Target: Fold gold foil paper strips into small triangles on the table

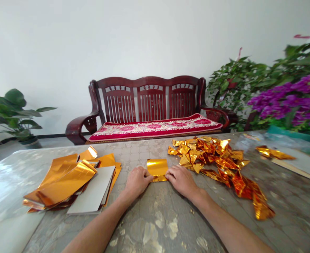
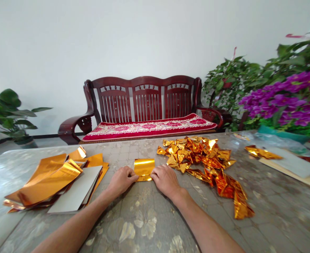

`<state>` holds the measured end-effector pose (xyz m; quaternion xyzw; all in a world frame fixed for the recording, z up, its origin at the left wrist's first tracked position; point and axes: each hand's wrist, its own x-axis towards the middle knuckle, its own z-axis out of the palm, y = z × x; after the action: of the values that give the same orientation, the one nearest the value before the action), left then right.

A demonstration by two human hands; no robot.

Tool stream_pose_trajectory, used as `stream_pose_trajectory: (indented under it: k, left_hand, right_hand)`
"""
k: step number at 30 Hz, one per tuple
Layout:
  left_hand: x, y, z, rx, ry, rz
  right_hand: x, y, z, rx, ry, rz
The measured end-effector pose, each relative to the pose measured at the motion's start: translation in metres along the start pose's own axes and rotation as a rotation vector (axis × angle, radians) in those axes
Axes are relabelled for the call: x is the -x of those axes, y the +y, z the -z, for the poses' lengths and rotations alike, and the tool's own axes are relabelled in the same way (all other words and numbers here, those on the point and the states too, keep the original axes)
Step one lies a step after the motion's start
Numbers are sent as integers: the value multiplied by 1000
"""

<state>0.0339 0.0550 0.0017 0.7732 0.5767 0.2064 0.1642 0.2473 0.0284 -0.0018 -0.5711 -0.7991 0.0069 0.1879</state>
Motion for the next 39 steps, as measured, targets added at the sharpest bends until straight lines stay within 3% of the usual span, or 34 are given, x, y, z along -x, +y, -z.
stream_pose_trajectory:
  k: [15,35,39]
  left_hand:
    - [1,3,3,-243,3,-33]
    - [6,13,7,-389,-1,-37]
    - [9,10,6,-337,62,-82]
  right_hand:
    - [-2,-7,0,38,3,-16]
    - [1,-6,-6,95,44,41]
    - [1,-8,-6,134,60,57]
